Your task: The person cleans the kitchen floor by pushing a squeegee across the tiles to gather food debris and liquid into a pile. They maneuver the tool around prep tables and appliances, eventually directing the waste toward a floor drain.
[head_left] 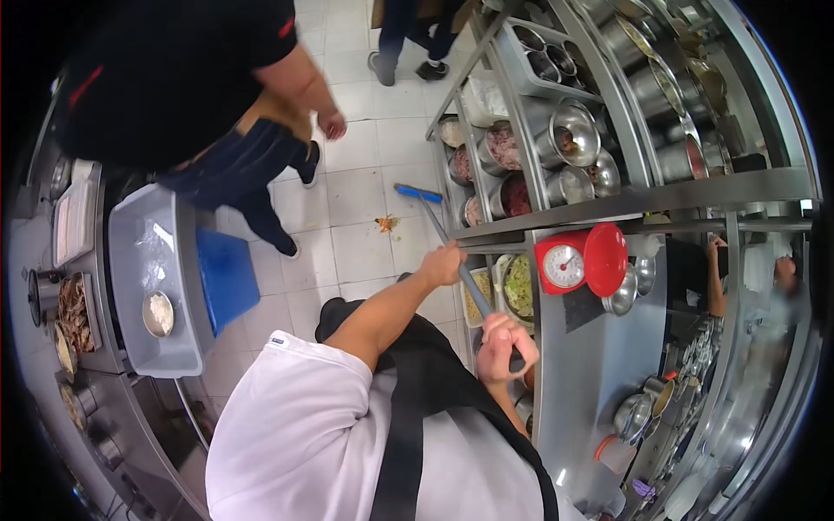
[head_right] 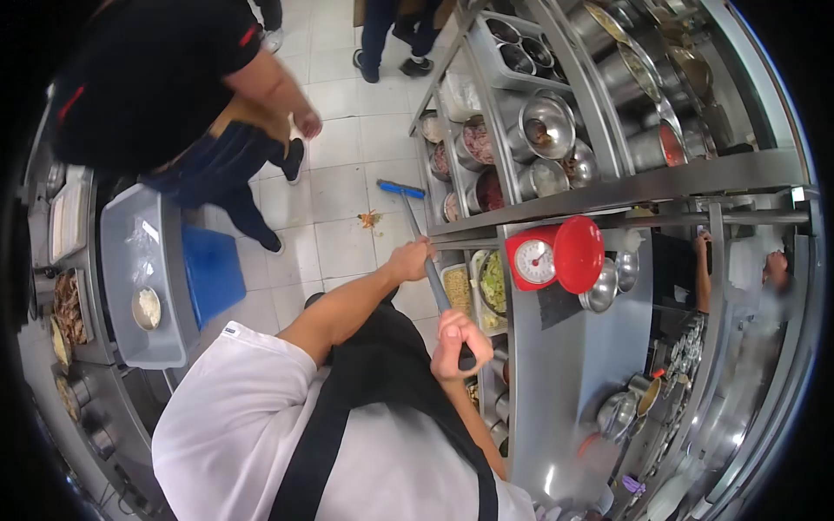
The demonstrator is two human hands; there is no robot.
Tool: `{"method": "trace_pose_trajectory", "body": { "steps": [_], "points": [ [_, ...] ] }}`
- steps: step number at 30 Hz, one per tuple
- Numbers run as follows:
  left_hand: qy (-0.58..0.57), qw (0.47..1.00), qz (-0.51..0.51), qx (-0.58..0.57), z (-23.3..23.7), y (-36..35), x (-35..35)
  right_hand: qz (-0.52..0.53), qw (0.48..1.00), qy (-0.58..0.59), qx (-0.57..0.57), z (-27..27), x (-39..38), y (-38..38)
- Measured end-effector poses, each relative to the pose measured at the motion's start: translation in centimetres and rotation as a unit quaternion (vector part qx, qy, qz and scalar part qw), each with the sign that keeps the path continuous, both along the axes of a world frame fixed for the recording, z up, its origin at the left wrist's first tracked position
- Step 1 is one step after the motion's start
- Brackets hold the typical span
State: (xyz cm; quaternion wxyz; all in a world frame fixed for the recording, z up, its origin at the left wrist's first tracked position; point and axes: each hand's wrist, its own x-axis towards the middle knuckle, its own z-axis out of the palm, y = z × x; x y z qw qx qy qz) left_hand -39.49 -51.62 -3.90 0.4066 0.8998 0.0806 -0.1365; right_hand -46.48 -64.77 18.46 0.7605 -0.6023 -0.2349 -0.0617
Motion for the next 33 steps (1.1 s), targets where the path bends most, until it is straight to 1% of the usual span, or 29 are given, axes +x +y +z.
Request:
{"method": "trace_pose_trajectory", "body": {
  "steps": [2,4,7,9,10,11,12,13,15,16,18,19,21,23,25,26,27,28,32,33],
  "points": [
    [-0.001,1.000,0.008,-0.029,0.2,0.2,-3.6,0.006,1.000,0.005,0.017,0.9,-3.1,0.9],
    [0.001,0.998,-0.010,-0.058,1.3,1.6,-7.6,0.020,0.999,0.015,0.031,1.9,-6.7,2.0],
    [0.013,0.996,-0.038,-0.083,2.4,4.0,-13.6,0.047,0.999,0.018,-0.002,3.6,-11.9,4.0],
    [0.034,0.993,-0.069,-0.094,3.1,5.6,-17.2,0.070,0.995,0.048,-0.050,5.9,-15.2,5.4],
    [0.025,0.992,-0.071,-0.102,3.4,6.3,-18.8,0.080,0.994,0.056,-0.045,6.3,-16.5,5.7],
    [0.029,0.991,-0.093,-0.091,3.7,7.0,-19.9,0.091,0.993,0.063,-0.041,6.8,-17.7,5.9],
    [0.033,0.990,-0.115,-0.081,4.7,7.7,-20.5,0.090,0.992,0.054,-0.069,8.2,-18.4,6.5],
    [0.036,0.988,-0.135,-0.071,5.8,8.4,-20.9,0.062,0.996,0.055,-0.026,7.9,-19.4,7.0],
    [0.019,0.991,-0.112,-0.066,8.1,9.3,-21.6,0.029,0.998,0.050,-0.006,9.3,-20.4,8.0],
    [0.012,0.993,-0.097,-0.063,8.7,9.7,-21.7,0.029,0.998,0.047,-0.015,10.3,-20.6,8.4],
    [-0.023,0.996,-0.050,-0.064,8.9,11.1,-21.1,0.040,0.999,0.018,-0.009,10.7,-20.6,9.3],
    [-0.039,0.997,-0.028,-0.065,8.4,11.9,-20.7,0.040,0.999,0.002,-0.013,10.5,-20.3,10.3],
    [-0.025,0.996,-0.006,-0.085,6.4,14.4,-18.8,-0.005,0.998,-0.025,-0.049,8.4,-19.5,12.7],
    [-0.081,0.993,0.066,-0.061,3.8,16.4,-18.3,-0.040,0.992,-0.049,-0.108,4.6,-18.6,15.2],
    [-0.057,0.992,0.104,-0.045,0.9,18.1,-18.7,0.024,0.990,-0.071,-0.118,0.4,-17.5,17.0],
    [-0.044,0.991,0.123,-0.035,-0.2,19.1,-18.9,0.052,0.991,-0.059,-0.105,-1.1,-17.7,17.4],
    [-0.042,0.992,0.111,-0.033,-0.8,19.9,-19.6,0.079,0.991,-0.048,-0.092,-2.0,-18.0,17.8],
    [-0.038,0.994,0.098,-0.032,-1.2,20.2,-20.7,0.094,0.993,-0.032,-0.071,-1.5,-18.9,18.0],
    [-0.026,0.996,0.038,-0.074,-2.8,17.5,-25.1,0.117,0.986,0.003,-0.119,2.9,-22.7,14.6],
    [0.005,0.995,0.018,-0.095,-2.4,16.5,-26.1,0.121,0.984,0.008,-0.133,4.5,-23.6,13.6]
  ]
}}
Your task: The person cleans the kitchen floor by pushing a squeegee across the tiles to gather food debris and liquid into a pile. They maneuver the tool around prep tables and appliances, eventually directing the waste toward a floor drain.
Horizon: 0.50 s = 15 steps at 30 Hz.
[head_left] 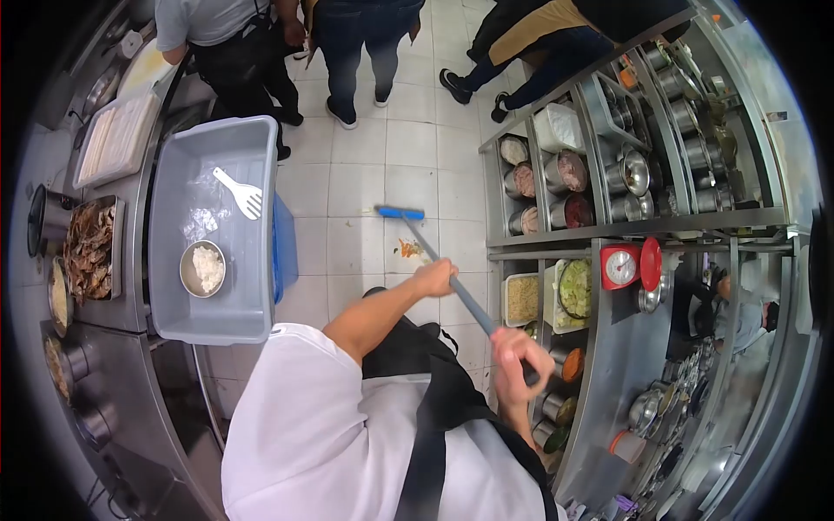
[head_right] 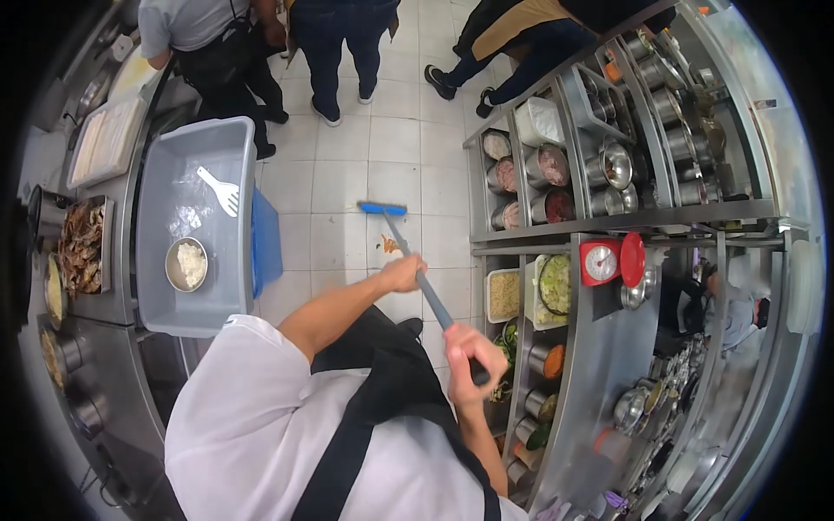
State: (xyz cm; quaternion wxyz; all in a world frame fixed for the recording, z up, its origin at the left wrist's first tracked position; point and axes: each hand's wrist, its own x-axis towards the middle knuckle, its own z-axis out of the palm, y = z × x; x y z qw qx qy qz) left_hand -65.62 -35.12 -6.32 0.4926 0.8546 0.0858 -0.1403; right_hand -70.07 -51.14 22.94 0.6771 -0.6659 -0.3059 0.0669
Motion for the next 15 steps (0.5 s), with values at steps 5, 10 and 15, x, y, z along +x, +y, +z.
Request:
{"method": "trace_pose_trajectory", "body": {
  "steps": [5,10,15],
  "points": [
    [0.028,0.997,-0.061,-0.040,2.7,-3.9,-3.8,0.009,0.997,0.079,0.022,5.3,-2.1,-2.6],
    [0.002,0.999,-0.042,0.004,7.2,-2.4,-4.2,0.010,0.991,0.087,0.099,7.8,-1.4,-0.8],
    [-0.067,0.993,0.079,0.052,4.7,3.5,-5.2,0.133,0.985,0.051,0.095,7.3,-0.7,2.8]
  ]
}}
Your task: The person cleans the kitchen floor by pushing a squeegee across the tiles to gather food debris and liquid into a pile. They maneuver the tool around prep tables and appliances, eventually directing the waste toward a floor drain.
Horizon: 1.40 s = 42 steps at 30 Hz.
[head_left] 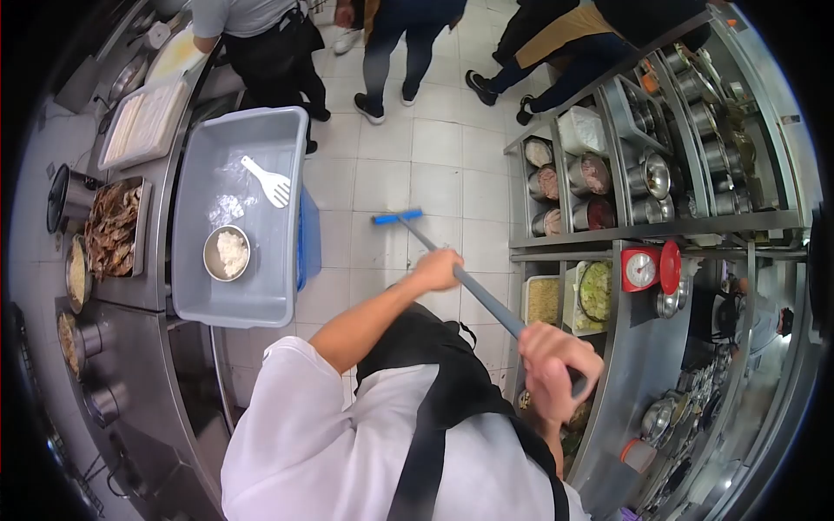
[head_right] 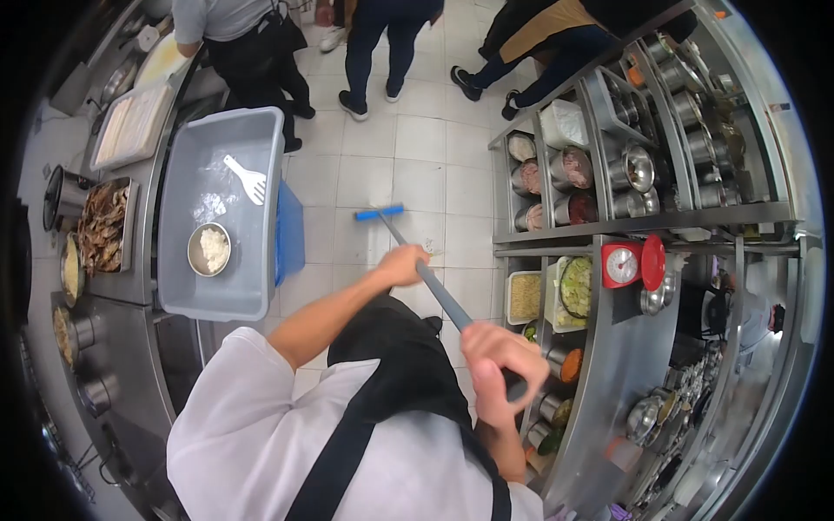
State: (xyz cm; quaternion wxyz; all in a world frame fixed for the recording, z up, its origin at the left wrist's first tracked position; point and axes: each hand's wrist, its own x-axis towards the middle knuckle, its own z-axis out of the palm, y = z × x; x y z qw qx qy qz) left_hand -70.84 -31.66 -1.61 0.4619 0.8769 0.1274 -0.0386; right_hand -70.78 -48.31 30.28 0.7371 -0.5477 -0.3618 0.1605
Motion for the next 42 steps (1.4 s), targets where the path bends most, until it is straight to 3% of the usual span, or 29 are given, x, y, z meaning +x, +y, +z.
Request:
{"method": "trace_pose_trajectory", "body": {
  "steps": [2,5,8,14,20,23,26,30,32,36,42],
  "points": [
    [0.015,0.997,0.076,0.016,-0.8,3.3,-0.6,0.034,0.999,-0.021,-0.012,-2.4,0.3,1.7],
    [0.027,0.995,0.082,0.053,-5.7,7.4,-0.9,0.050,0.998,-0.026,-0.036,-7.1,0.3,4.0],
    [0.101,0.994,-0.037,0.020,-7.8,7.4,-1.6,0.059,0.995,-0.034,-0.069,-7.0,0.1,3.7],
    [0.103,0.986,-0.135,-0.006,-4.8,-1.4,-1.1,0.015,0.995,-0.004,-0.097,-2.7,-1.2,-1.2],
    [0.149,0.965,-0.213,-0.026,2.3,-0.7,-1.5,-0.026,0.996,0.016,-0.090,0.6,-2.2,-1.6],
    [0.143,0.981,-0.131,-0.011,5.4,0.4,-3.1,-0.002,0.997,0.024,-0.073,2.7,-2.1,-0.6],
    [0.067,0.998,0.001,0.021,2.6,2.2,-5.1,0.004,0.999,0.015,-0.036,1.8,-2.0,1.1],
    [0.134,0.986,0.075,0.061,-2.6,6.6,-6.5,0.064,0.996,0.010,-0.060,-4.5,-1.2,3.1],
    [0.143,0.987,0.049,0.057,-5.6,7.3,-8.7,0.124,0.992,0.032,-0.023,-7.8,-2.1,3.2],
    [0.179,0.983,0.025,0.028,-4.5,3.7,-10.7,0.150,0.988,0.009,-0.042,-7.5,-4.5,-0.6],
    [0.173,0.982,-0.078,0.013,-7.4,-8.3,-11.1,0.076,0.995,0.004,-0.063,-6.3,-7.8,-12.3]
  ]
}}
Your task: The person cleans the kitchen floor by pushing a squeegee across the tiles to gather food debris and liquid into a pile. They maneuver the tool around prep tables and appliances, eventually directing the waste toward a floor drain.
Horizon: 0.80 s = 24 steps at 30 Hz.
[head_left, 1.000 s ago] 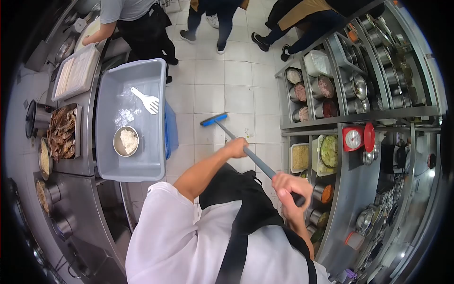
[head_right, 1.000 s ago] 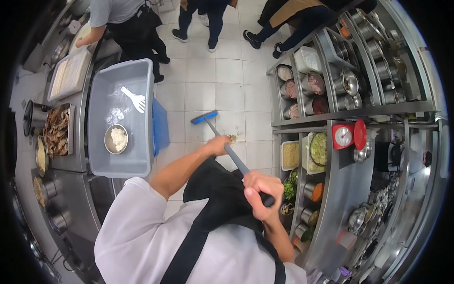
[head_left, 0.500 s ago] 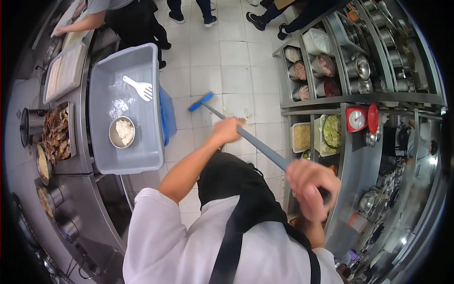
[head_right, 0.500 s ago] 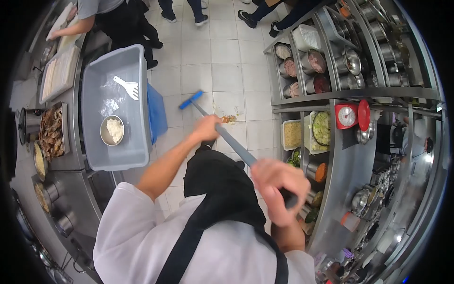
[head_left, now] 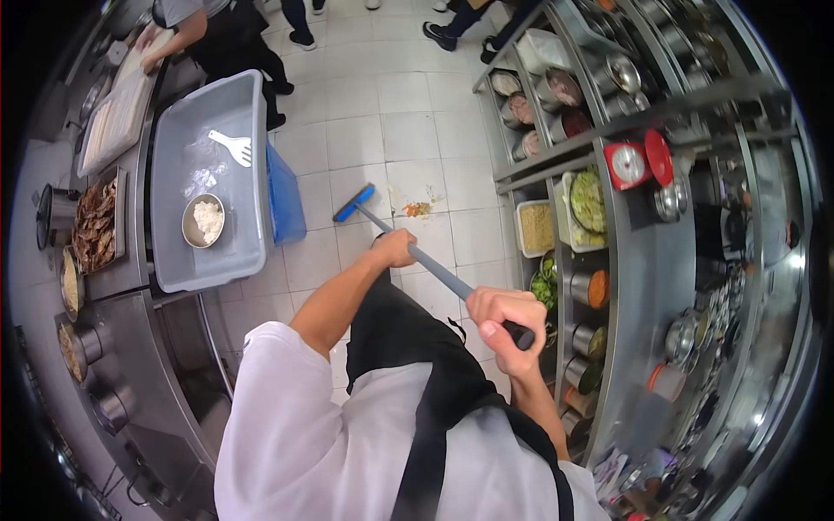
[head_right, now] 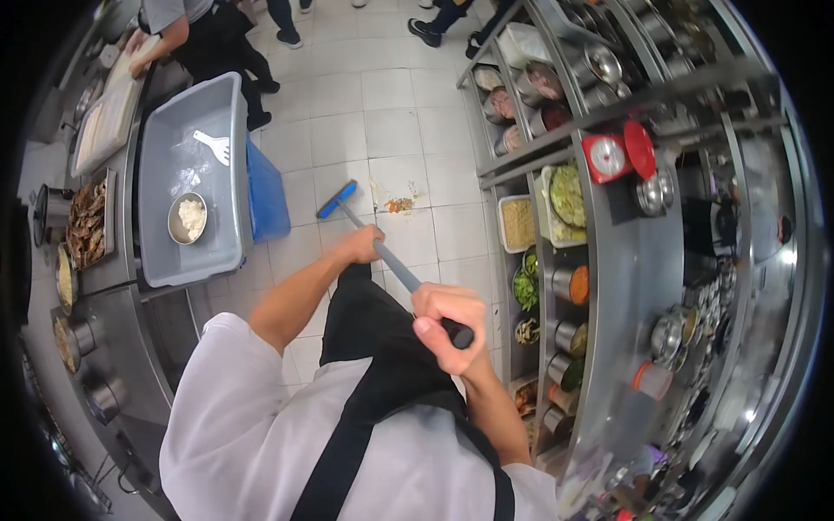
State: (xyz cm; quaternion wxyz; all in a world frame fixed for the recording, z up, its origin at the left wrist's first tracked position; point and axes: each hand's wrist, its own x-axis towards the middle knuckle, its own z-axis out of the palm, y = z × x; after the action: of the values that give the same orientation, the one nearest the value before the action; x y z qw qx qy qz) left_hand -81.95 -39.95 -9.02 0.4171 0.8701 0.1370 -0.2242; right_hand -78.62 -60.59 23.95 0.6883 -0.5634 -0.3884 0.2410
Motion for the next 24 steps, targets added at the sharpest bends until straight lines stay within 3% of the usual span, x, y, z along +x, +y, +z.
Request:
{"method": "trace_pose_trajectory", "body": {
  "steps": [3,5,7,8,11,14,18,24],
  "points": [
    [-0.017,0.999,-0.044,-0.014,4.2,-7.4,-0.2,-0.053,0.999,0.008,-0.008,1.1,-2.3,-7.0],
    [-0.043,0.994,-0.092,-0.047,1.5,-12.0,-0.7,-0.079,0.997,0.007,-0.014,2.0,-4.2,-10.8],
    [-0.154,0.978,-0.106,-0.090,-1.3,-15.6,-2.0,-0.100,0.995,0.020,-0.014,2.9,-6.1,-13.4],
    [-0.131,0.976,-0.163,-0.062,-3.1,-16.9,-1.9,-0.103,0.995,0.014,-0.011,2.9,-6.8,-14.5],
    [-0.153,0.979,-0.127,-0.045,-0.7,-18.5,-2.9,-0.120,0.993,0.014,0.003,2.1,-7.8,-16.7],
    [-0.098,0.984,-0.146,-0.004,0.9,-18.1,-2.4,-0.169,0.985,0.028,0.027,1.9,-8.8,-16.6],
    [-0.071,0.980,-0.175,0.066,6.4,-14.8,-1.5,-0.188,0.981,0.000,0.051,2.9,-9.9,-14.8],
    [-0.165,0.983,-0.017,0.082,3.8,-5.1,3.7,-0.179,0.980,-0.043,0.079,0.8,-5.8,-6.1]
  ]
}}
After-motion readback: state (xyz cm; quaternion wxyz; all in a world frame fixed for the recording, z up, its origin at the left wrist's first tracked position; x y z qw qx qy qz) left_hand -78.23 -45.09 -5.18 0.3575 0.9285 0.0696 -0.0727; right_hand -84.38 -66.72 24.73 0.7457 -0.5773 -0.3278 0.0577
